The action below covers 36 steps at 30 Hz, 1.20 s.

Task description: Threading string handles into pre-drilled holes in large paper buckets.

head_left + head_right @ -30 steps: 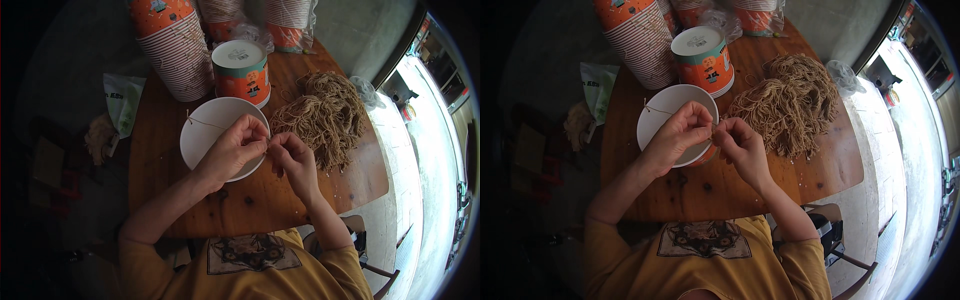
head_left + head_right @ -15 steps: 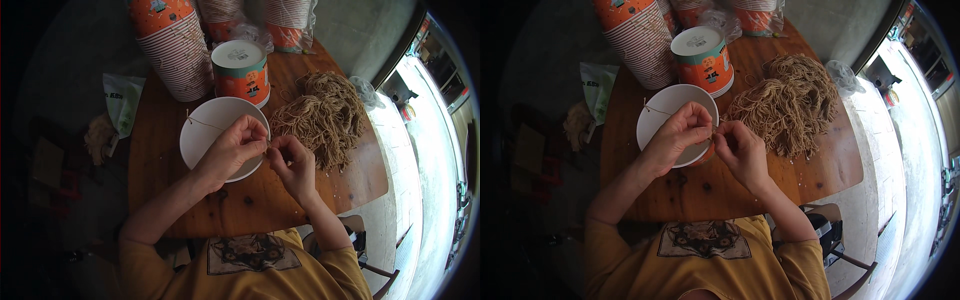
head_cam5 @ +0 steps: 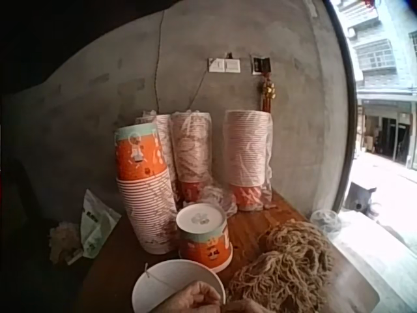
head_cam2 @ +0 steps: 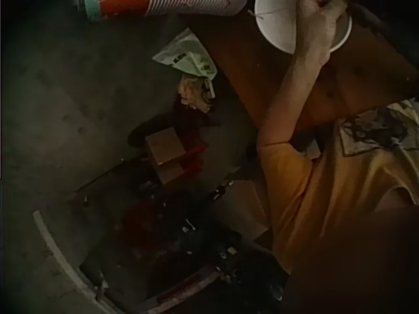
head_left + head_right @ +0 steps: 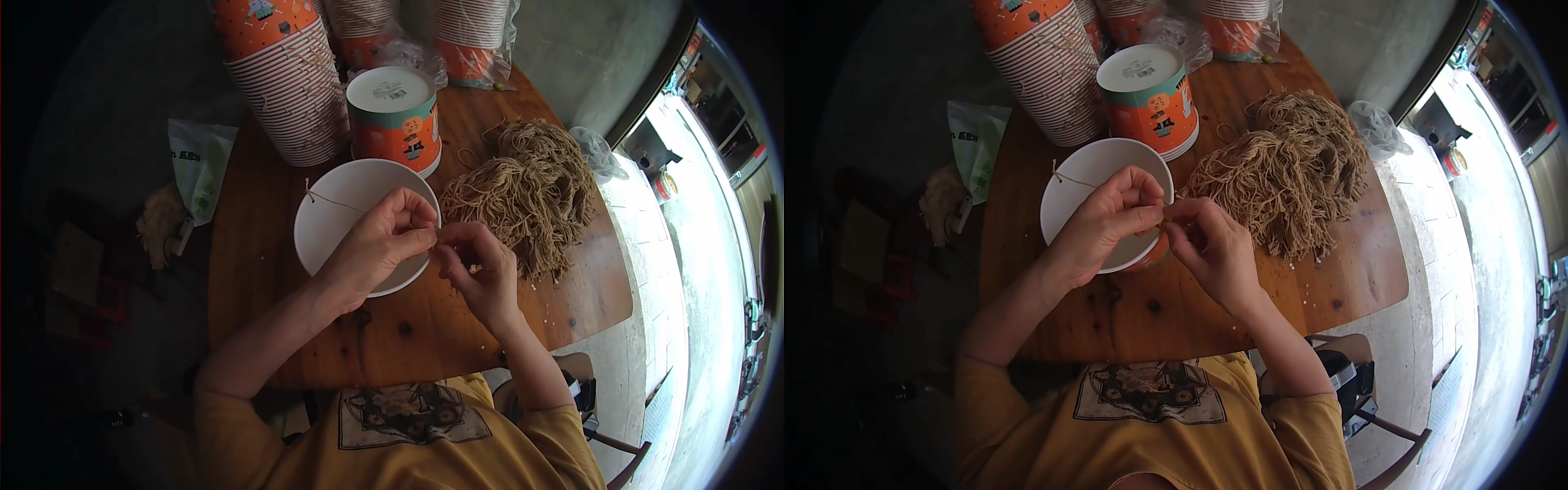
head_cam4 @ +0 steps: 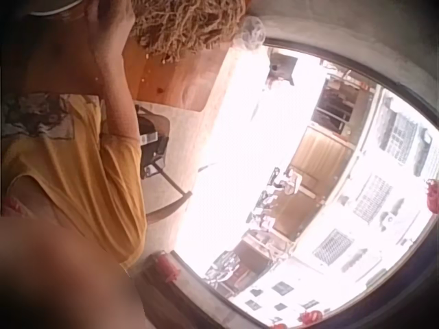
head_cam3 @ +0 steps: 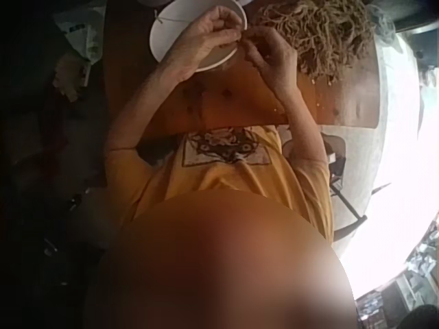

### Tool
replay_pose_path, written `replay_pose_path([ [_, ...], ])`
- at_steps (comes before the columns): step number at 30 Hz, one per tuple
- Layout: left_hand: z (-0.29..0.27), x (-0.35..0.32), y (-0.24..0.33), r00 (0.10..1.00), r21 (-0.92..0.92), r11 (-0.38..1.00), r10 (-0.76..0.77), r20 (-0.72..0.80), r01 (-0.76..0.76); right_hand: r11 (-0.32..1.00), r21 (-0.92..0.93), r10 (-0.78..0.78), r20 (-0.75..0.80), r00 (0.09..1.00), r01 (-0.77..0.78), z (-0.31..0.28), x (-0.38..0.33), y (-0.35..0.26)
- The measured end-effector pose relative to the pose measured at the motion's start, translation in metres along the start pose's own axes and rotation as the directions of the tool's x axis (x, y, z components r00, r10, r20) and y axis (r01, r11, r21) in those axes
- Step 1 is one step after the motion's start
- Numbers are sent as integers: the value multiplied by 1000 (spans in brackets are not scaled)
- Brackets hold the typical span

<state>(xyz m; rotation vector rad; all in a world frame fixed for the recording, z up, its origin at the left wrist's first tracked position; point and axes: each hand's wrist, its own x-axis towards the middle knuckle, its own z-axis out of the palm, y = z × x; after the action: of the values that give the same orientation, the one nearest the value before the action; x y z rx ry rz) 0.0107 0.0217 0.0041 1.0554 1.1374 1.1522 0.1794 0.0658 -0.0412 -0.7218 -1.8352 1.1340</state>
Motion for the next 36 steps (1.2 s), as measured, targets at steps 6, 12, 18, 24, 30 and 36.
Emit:
replay_pose_path([
  [6, 0, -2, 2, 1000, 36, 999, -7, -7, 7, 959, 197, 197, 62, 978, -206, -1, 2, -5],
  [12, -3, -2, -2, 1000, 13, 1000, 1, 22, -2, 905, 362, 194, 116, 974, -224, 2, 2, 2],
  [18, 3, -8, -4, 998, 226, 972, 54, 35, -61, 804, 523, 229, 166, 959, -283, -1, 4, 1],
  [24, 3, -9, -3, 997, 420, 904, 65, 38, -75, 768, 563, 237, 193, 952, -306, 0, 3, 5],
  [30, 3, -9, -10, 971, 562, 796, 233, 60, -226, 743, 597, 226, 202, 953, -302, 2, 3, 6],
  [36, 1, -10, -10, 968, 567, 791, 248, 49, -231, 725, 613, 224, 221, 949, -314, 3, 3, 8],
])
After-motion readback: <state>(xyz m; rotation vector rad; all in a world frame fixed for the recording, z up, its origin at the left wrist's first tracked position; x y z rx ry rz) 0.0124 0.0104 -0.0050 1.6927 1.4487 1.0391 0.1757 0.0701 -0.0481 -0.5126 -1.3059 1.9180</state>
